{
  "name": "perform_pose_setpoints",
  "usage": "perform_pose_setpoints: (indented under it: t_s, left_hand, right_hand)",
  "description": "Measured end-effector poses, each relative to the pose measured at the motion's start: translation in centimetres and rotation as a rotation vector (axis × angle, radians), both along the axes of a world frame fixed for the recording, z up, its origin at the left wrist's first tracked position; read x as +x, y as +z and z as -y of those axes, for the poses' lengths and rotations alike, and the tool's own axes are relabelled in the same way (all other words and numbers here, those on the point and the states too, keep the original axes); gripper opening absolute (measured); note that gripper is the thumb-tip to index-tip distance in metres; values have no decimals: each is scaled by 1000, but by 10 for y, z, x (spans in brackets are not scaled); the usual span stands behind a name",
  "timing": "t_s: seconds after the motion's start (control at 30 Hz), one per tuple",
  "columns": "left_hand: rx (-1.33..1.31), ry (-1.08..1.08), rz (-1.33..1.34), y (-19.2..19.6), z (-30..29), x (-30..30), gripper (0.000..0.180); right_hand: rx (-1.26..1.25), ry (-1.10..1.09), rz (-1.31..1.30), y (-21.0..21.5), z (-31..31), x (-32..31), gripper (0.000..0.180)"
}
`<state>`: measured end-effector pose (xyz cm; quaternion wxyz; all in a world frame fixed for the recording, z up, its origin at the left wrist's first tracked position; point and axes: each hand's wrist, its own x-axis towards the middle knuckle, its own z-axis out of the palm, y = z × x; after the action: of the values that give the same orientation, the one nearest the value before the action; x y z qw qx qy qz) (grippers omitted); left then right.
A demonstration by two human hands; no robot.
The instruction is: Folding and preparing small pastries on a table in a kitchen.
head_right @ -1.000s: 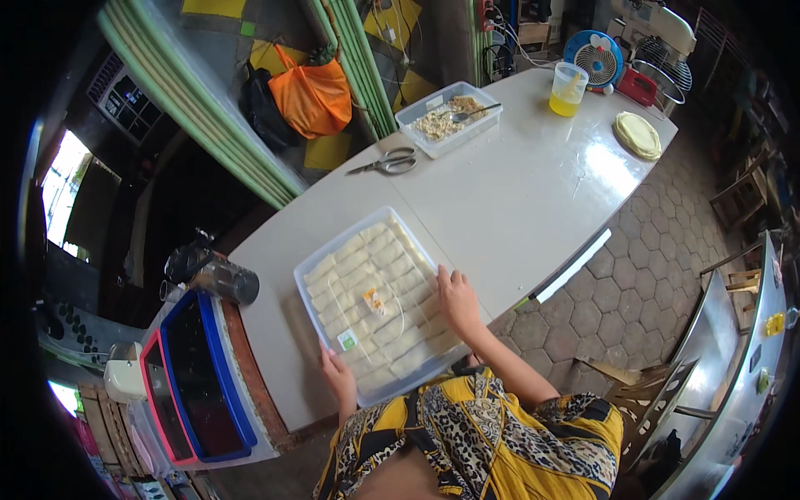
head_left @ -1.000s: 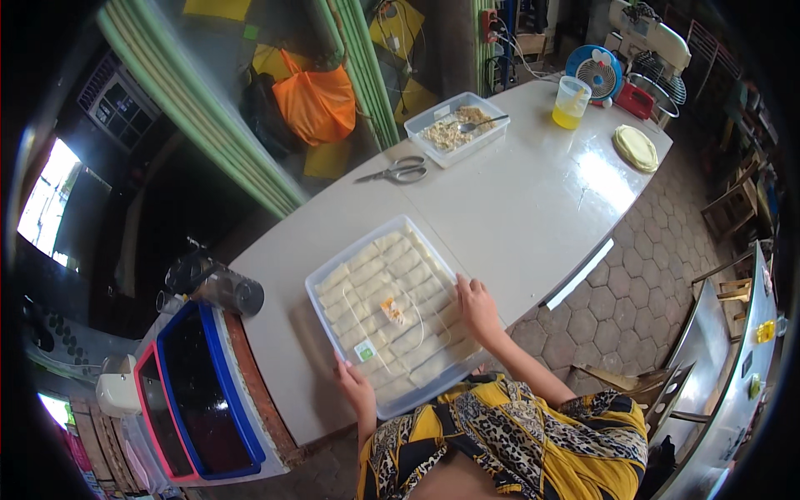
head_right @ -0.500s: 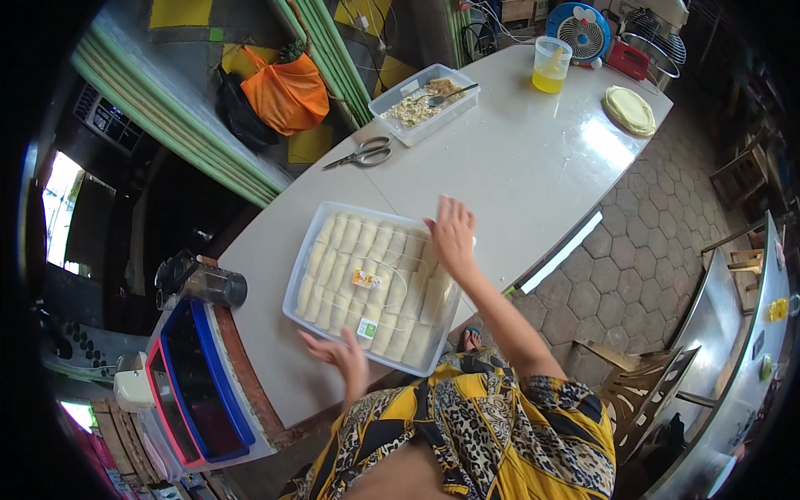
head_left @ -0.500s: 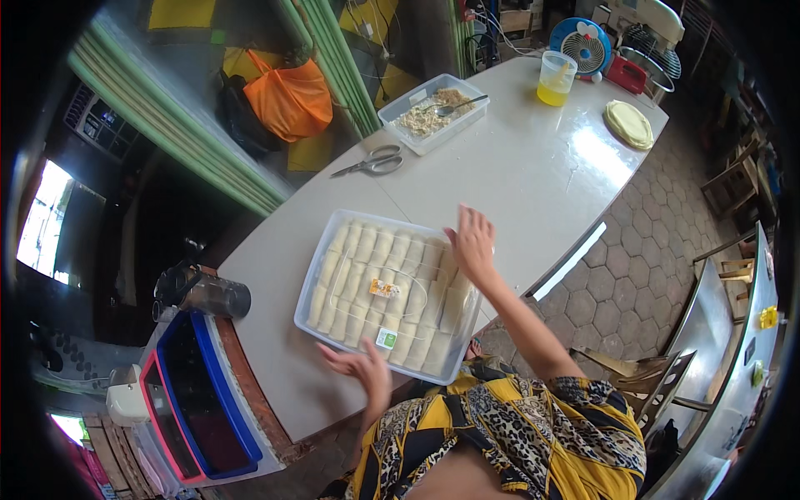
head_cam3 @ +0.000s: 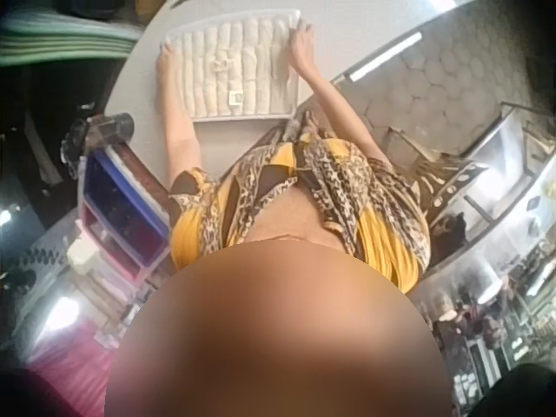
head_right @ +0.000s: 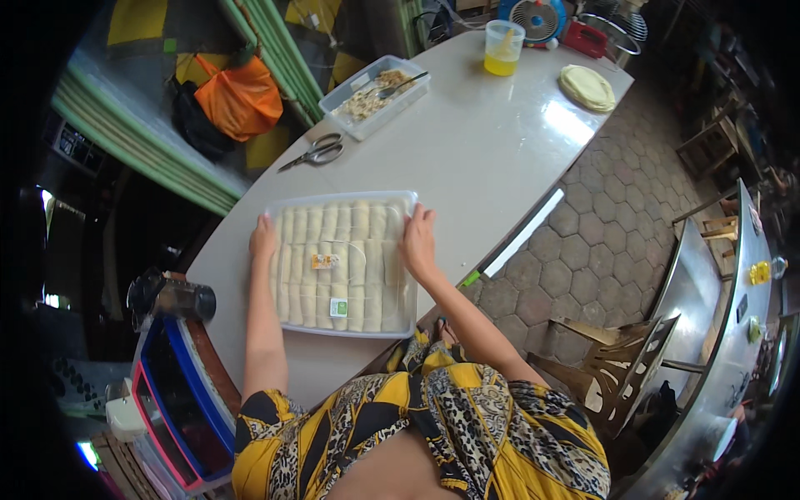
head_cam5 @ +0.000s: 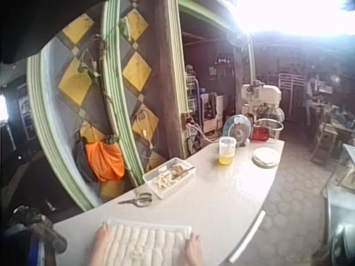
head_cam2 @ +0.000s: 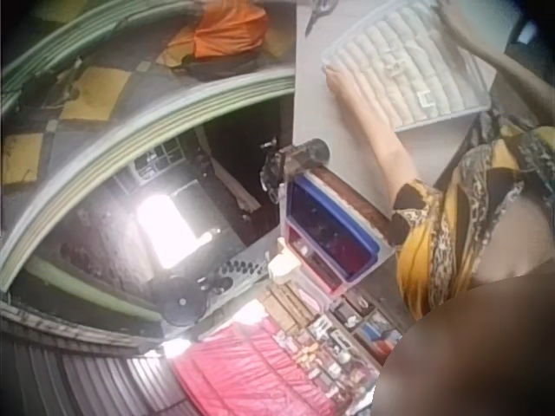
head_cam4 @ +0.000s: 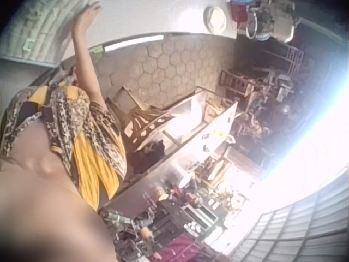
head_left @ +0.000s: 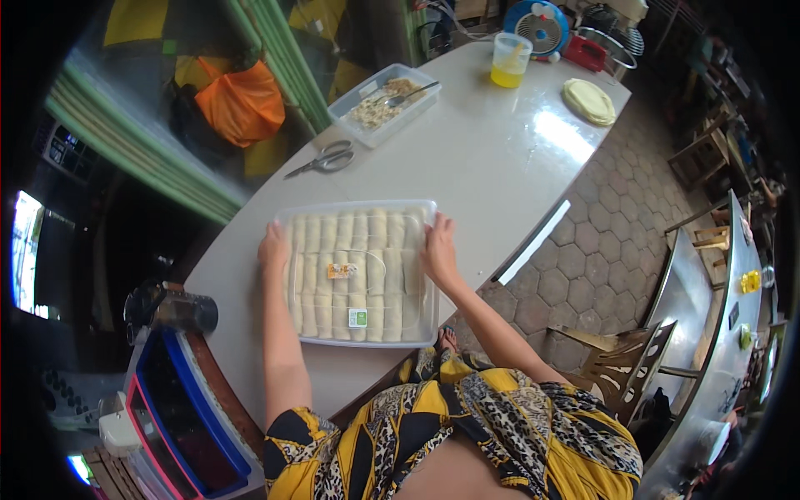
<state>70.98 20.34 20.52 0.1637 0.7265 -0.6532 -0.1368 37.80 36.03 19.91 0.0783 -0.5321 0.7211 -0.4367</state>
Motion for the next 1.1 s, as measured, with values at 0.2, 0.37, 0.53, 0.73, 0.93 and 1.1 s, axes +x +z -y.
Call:
perform_pose_setpoints:
  t_s: [0.2,0.37,0.53,0.73,0.93,1.1]
  left_hand:
    - [-82,107,-780,-40,-41,41,65]
    - [282,150,-1140,-13,-122,-4,68]
    - [147,109,-974,-30,-131,-2,68]
    - [87,0,-500,-12,-56,-24,56]
    - [248,-276,-444,-31,-20,-13,46]
    - [226,-224,-352,-28,-25,-16,44]
  right_hand:
    - [240,-56,177,17,22,-9,35]
    - [302,-11,226,13,-40,-58,51]
    - [229,-67,381,13,-70,-60,57]
    - [550,-169,378,30,-59,-64,71]
    - [518,-174,97,25,30,-70,63]
    - [560,-214,176,15,33,-67,39]
